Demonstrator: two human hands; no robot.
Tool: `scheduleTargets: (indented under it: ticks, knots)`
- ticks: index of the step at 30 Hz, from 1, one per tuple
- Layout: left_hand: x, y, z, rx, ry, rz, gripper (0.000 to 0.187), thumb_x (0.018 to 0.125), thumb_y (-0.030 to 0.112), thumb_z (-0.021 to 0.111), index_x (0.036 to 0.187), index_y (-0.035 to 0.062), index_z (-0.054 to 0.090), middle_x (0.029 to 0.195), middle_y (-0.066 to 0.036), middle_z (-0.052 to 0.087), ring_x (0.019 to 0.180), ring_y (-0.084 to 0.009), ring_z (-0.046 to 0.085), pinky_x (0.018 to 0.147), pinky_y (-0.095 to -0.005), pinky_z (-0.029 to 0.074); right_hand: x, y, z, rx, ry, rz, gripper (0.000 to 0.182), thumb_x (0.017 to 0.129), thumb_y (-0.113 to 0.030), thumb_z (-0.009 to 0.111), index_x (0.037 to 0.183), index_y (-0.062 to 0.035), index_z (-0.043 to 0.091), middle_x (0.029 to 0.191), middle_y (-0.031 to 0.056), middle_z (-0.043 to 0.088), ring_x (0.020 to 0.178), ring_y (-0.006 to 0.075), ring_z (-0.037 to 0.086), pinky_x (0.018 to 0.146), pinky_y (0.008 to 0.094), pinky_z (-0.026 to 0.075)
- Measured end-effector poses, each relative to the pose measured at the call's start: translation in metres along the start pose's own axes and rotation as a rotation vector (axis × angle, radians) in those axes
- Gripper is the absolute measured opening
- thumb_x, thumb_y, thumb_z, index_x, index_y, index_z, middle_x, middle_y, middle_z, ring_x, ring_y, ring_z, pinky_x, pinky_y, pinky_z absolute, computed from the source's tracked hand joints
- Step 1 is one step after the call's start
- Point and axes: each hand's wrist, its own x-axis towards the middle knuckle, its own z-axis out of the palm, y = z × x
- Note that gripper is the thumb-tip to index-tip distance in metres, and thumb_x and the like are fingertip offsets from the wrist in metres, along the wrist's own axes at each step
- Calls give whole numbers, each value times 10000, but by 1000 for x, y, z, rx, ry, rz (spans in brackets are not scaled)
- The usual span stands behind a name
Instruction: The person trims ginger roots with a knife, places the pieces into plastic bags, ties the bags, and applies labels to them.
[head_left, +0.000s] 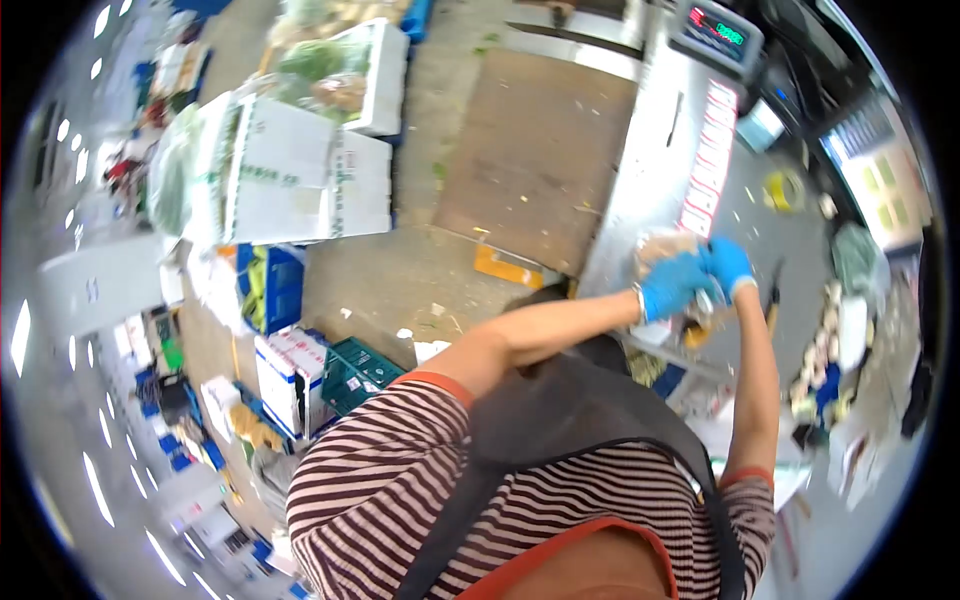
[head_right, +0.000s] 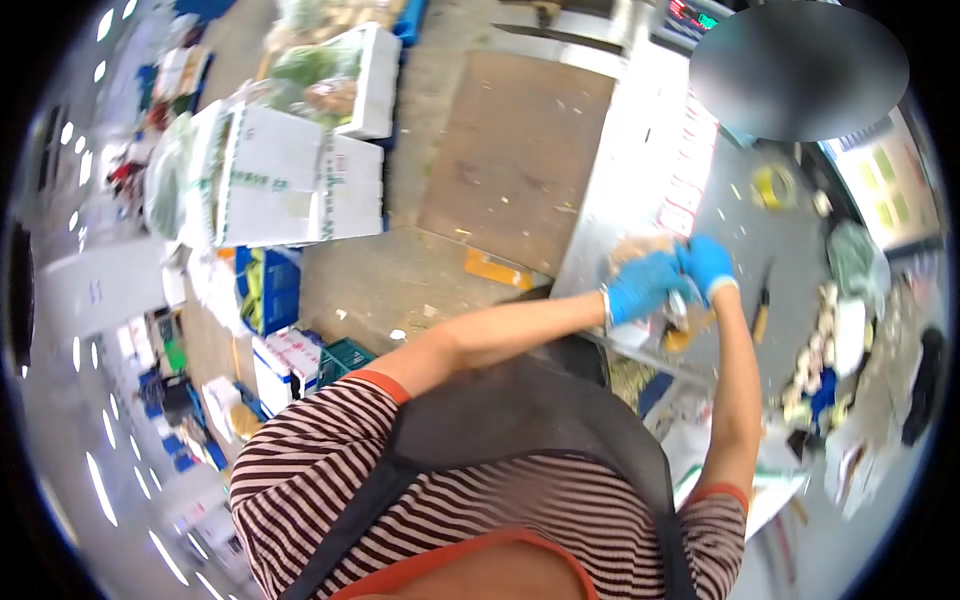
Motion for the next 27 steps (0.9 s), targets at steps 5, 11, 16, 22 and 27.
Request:
scheduleTargets:
  ticks: [5, 11, 16, 22, 27]
  knots:
    - [-9, 64, -49, 124, -140, 47, 215, 792, 64, 573, 856, 191, 735, 838, -70, 590, 783, -272, 553, 686, -370, 449, -30, -21, -47, 381, -196, -4, 293, 869, -289, 583, 878, -3, 650, 885, 212, 667, 772, 294, 644, 718, 392, 500]
    - [-33, 105, -155, 105, 10, 140, 183, 747, 63, 655, 868, 176, 735, 880, -49, 600, 853, -242, 569, 776, -338, 464, -33, -112, -57, 1457, -425, 159, 233, 935, -251, 566, 875, -37, 637, 841, 44, 653, 792, 162, 632, 724, 312, 517]
    - [-60, 85, -280, 43, 203, 66, 117, 787, 63, 631, 834, 104, 730, 822, -64, 610, 764, -232, 561, 709, -323, 459, 13, -221, -25, 1968, -578, 228, 348, 988, -369, 516, 916, -61, 661, 796, 49, 653, 750, 147, 633, 725, 307, 532]
    - [-112, 49, -462, 320, 289, 49, 137, 760, 70, 633, 808, 147, 736, 811, -55, 601, 789, -234, 568, 765, -344, 453, 86, -314, 51, 1577, 63, 209, 343, 982, -372, 521, 907, -87, 698, 642, -48, 553, 498, 56, 447, 466, 211, 339]
    - [-170, 105, -659, 473, 460, -27, 143, 776, 98, 638, 880, 123, 733, 874, -53, 641, 878, -242, 591, 812, -334, 465, 137, -388, 98, 1594, -91, 380, 333, 977, -370, 512, 1001, -87, 685, 711, -25, 615, 552, 98, 528, 509, 247, 405]
